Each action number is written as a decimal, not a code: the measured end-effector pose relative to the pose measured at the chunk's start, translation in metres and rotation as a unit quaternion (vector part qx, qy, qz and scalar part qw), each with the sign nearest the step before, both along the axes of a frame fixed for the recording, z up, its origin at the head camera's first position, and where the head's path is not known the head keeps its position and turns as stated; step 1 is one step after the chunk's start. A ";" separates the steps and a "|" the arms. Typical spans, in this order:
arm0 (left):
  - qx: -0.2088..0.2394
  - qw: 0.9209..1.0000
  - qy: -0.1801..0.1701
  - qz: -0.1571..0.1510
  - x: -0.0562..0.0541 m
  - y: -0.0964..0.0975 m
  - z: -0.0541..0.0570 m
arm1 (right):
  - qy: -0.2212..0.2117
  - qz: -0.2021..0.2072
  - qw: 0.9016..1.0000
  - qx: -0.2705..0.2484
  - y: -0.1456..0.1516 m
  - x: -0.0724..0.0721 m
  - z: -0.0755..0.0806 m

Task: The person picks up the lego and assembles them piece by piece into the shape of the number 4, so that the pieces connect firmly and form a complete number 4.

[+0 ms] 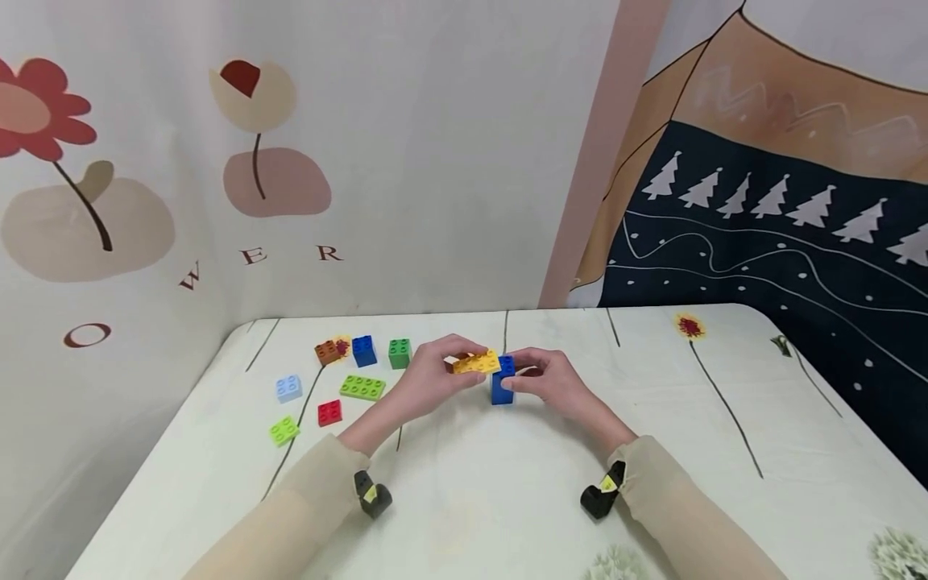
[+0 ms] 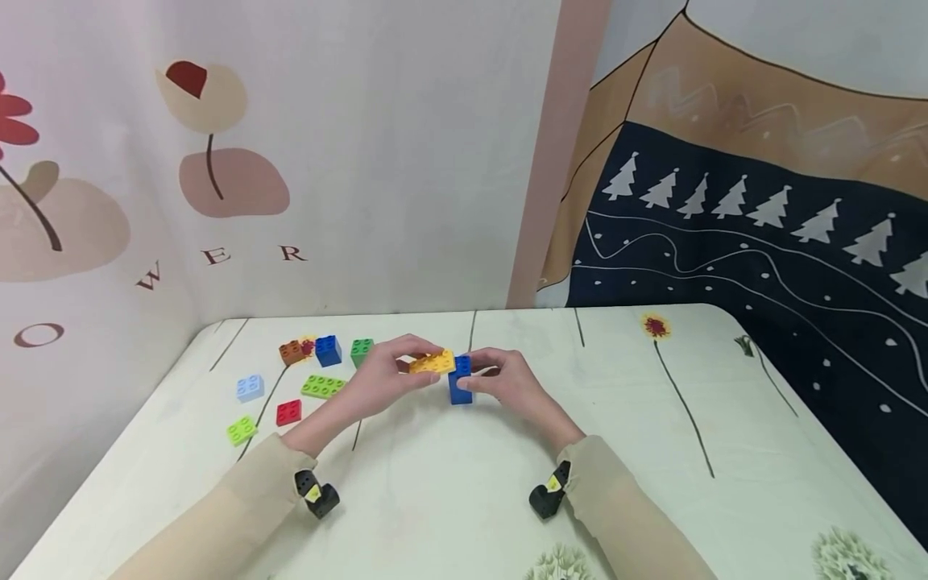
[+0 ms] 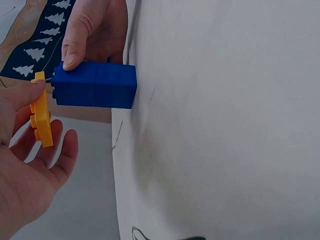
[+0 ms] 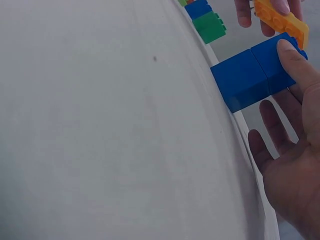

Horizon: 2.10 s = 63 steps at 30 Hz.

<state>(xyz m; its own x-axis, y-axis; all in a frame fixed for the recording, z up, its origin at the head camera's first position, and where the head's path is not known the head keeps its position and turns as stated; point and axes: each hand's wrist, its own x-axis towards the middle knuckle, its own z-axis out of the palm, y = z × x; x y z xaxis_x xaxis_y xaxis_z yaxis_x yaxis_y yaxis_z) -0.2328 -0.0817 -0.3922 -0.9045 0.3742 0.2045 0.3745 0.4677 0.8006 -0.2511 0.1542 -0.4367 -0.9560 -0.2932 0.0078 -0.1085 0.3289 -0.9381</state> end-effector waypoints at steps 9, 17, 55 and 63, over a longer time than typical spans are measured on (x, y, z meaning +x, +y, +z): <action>0.001 1.000 -0.003 -0.002 -0.006 0.008 0.000 | 0.006 0.007 1.000 -0.006 0.001 0.001 0.001; -0.012 1.000 0.004 -0.006 -0.010 0.012 0.002 | 0.011 0.009 1.000 -0.004 0.000 0.000 0.001; -0.080 0.996 0.009 -0.044 -0.015 0.022 0.013 | 0.011 0.008 1.000 0.001 0.000 -0.003 0.003; -0.097 0.994 0.001 -0.050 -0.017 0.024 0.018 | -0.002 0.006 1.000 -0.010 0.000 -0.004 0.001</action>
<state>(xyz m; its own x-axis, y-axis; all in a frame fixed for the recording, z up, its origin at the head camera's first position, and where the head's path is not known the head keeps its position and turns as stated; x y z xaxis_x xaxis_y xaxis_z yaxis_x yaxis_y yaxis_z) -0.2499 -0.0576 -0.3741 -0.8606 0.4944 0.1221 0.4286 0.5738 0.6979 -0.2553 0.1539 -0.4362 -0.9527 -0.3036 0.0105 -0.1091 0.3095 -0.9446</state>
